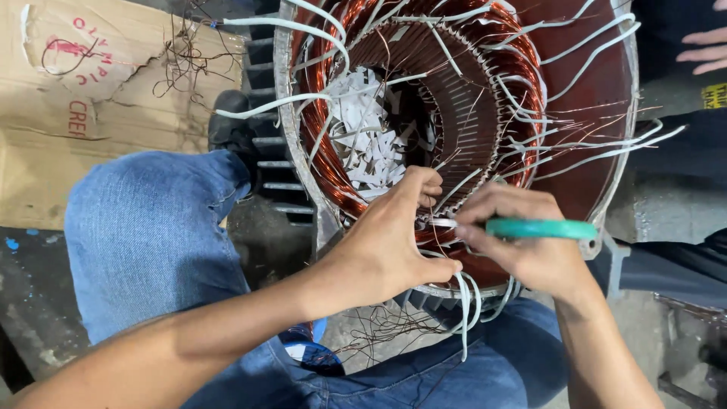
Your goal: The person trims excess copper wire ends from a motor stator using green-handled scissors. They repeatedly pull wire strands from the stator slots and cut them close to the coil base, discarding the cut pieces.
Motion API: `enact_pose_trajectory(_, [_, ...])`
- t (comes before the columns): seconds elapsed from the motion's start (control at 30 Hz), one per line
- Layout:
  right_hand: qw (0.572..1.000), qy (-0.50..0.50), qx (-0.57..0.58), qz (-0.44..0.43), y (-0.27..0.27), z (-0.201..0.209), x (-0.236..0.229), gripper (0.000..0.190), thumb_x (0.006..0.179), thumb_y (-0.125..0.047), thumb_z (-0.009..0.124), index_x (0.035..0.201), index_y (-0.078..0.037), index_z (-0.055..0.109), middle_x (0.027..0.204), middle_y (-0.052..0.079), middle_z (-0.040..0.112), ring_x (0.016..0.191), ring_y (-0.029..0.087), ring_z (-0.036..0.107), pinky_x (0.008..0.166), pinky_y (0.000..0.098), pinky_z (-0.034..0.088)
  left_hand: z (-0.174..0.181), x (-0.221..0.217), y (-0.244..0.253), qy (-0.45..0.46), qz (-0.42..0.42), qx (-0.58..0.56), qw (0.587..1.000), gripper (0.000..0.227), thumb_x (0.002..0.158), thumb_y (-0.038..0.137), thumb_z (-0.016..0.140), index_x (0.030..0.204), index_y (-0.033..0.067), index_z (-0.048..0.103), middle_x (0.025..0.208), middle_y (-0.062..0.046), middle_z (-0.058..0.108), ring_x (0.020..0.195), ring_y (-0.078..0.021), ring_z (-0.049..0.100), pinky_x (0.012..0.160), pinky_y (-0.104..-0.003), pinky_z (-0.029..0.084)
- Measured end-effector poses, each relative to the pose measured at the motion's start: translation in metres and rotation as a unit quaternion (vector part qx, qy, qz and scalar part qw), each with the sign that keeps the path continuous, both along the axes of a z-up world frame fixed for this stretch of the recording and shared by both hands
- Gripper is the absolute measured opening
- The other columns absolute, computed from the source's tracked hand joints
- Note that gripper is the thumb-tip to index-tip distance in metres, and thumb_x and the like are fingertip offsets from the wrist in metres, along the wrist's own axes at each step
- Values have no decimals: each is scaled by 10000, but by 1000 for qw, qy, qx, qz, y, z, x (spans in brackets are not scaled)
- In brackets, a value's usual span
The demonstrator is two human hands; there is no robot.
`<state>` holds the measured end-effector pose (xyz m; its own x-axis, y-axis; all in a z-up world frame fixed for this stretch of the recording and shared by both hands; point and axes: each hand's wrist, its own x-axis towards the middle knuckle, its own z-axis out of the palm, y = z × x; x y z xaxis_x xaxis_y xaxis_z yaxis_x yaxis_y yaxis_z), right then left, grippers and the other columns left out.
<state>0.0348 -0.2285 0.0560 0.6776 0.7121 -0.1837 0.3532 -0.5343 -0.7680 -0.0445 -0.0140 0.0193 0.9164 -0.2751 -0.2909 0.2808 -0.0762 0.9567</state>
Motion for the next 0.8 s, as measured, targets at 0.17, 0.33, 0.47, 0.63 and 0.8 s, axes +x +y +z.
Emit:
enact_pose_trajectory(0.17, [996,-25,-14,86,21,33,-4,50,917,-81,795,887,-44,779,851,61,768,771,187,764,727,311,638,-10,-3,-12,-42,-19,37,998,977,730,198,938,1507,31,370,1528,-241,564,1373,-349,605,1145,-419,494])
enact_pose_trajectory(0.33, [960,-154,-187,138,25,42,13,93,940,-119,704,976,-116,790,856,-22,724,617,130,661,593,320,611,5,0,-10,-18,-74,56,996,1212,745,241,967,1668,21,214,1486,-286,574,1279,-376,662,1095,-470,557])
enact_pose_trajectory(0.47, [911,-192,-298,209,36,46,24,124,770,-155,747,871,-169,677,817,-47,644,595,266,591,490,458,390,0,2,-15,-57,-89,128,986,962,707,439,836,1491,75,416,940,-77,767,1171,-347,605,1161,-507,354])
enact_pose_trajectory(0.63, [876,-180,-384,230,43,43,32,152,665,-79,677,766,-191,671,745,-72,632,603,302,574,506,483,374,21,9,0,30,-144,102,984,961,734,406,829,1516,140,339,1010,-99,780,897,-362,763,852,-517,632])
enact_pose_trajectory(0.8, [914,-104,-323,223,42,37,38,122,776,-89,771,862,-171,793,811,-46,760,665,263,697,588,445,484,14,5,-5,-12,-166,124,978,888,727,491,850,1412,143,404,958,1,754,952,-291,753,1029,-501,466])
